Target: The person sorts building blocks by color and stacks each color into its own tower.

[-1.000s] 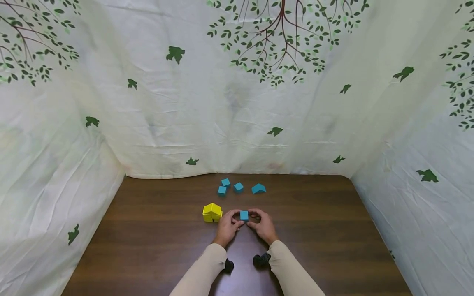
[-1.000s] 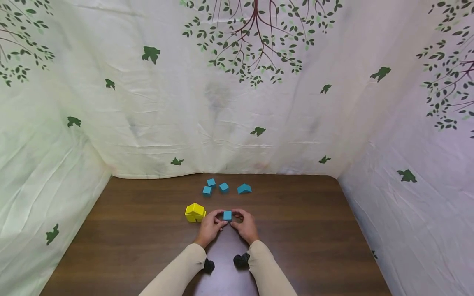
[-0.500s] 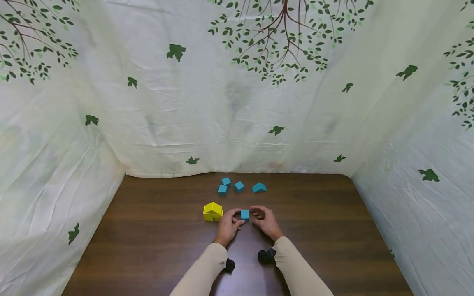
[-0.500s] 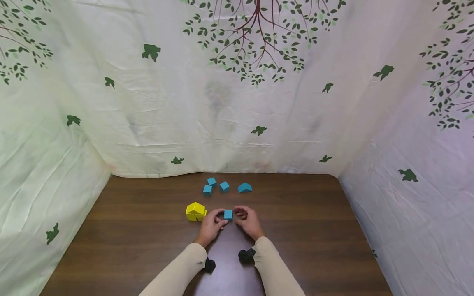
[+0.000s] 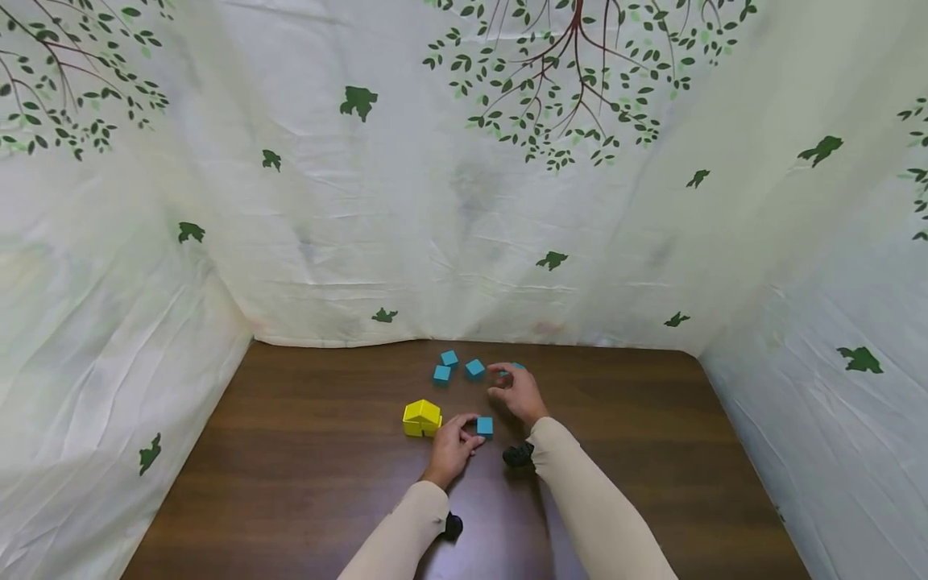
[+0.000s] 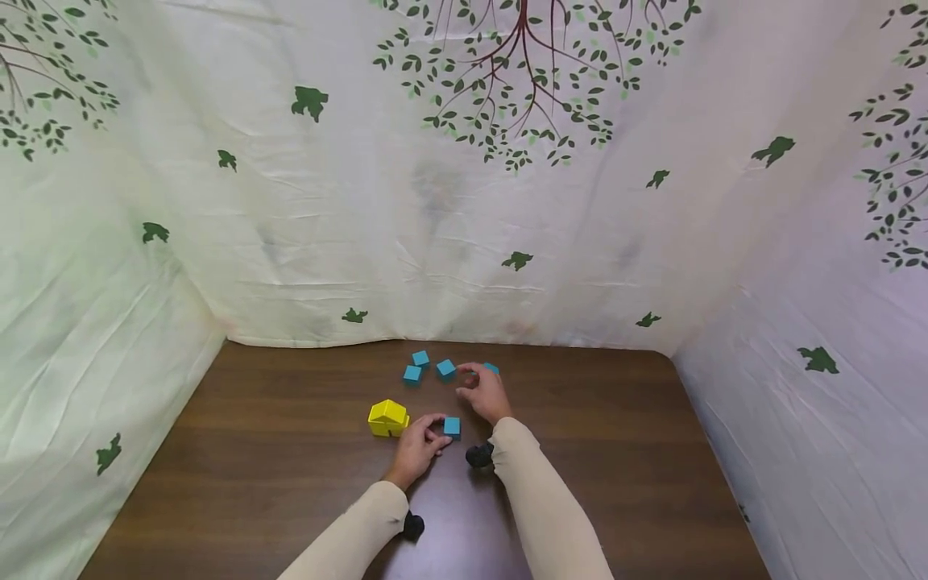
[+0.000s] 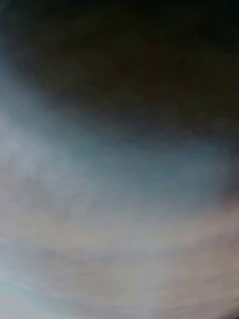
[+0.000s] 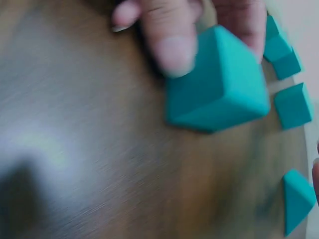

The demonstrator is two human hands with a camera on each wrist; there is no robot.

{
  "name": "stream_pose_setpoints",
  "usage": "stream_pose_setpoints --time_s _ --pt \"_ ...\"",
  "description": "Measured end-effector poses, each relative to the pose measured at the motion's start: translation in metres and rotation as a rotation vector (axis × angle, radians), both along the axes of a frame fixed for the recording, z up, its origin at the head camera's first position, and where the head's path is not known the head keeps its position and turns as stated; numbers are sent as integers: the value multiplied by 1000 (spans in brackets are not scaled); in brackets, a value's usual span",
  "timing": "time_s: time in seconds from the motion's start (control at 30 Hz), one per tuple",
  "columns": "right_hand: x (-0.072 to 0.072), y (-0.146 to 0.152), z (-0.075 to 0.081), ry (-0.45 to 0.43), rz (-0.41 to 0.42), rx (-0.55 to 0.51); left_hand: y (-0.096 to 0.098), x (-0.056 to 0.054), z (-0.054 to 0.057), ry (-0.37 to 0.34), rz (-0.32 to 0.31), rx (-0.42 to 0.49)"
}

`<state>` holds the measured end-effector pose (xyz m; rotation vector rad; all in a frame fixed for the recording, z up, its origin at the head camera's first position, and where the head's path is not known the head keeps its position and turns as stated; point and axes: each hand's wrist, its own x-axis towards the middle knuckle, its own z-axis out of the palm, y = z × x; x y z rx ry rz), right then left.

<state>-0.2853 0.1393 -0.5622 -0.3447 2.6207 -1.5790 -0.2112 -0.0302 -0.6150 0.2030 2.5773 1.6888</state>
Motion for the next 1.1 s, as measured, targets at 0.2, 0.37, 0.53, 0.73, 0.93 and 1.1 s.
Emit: stream_pose_setpoints --time_s 0.2,0.37,0.53,0.73,0.93,1.1 --pt "-19 -15 6 -40 44 59 -1 3 1 7 -10 2" --pt "-32 -22 2 -13 110 152 -1 4 1 27 -8 5" --pt "-38 -30 0 7 134 247 -3 4 0 36 -5 5" --pt "-38 -29 0 0 94 318 0 4 2 55 -11 17" --pt "-36 -27 -3 -40 71 310 1 3 2 64 1 34" --pt "-31 -26 -9 -69 66 254 -2 5 -2 67 -4 36"
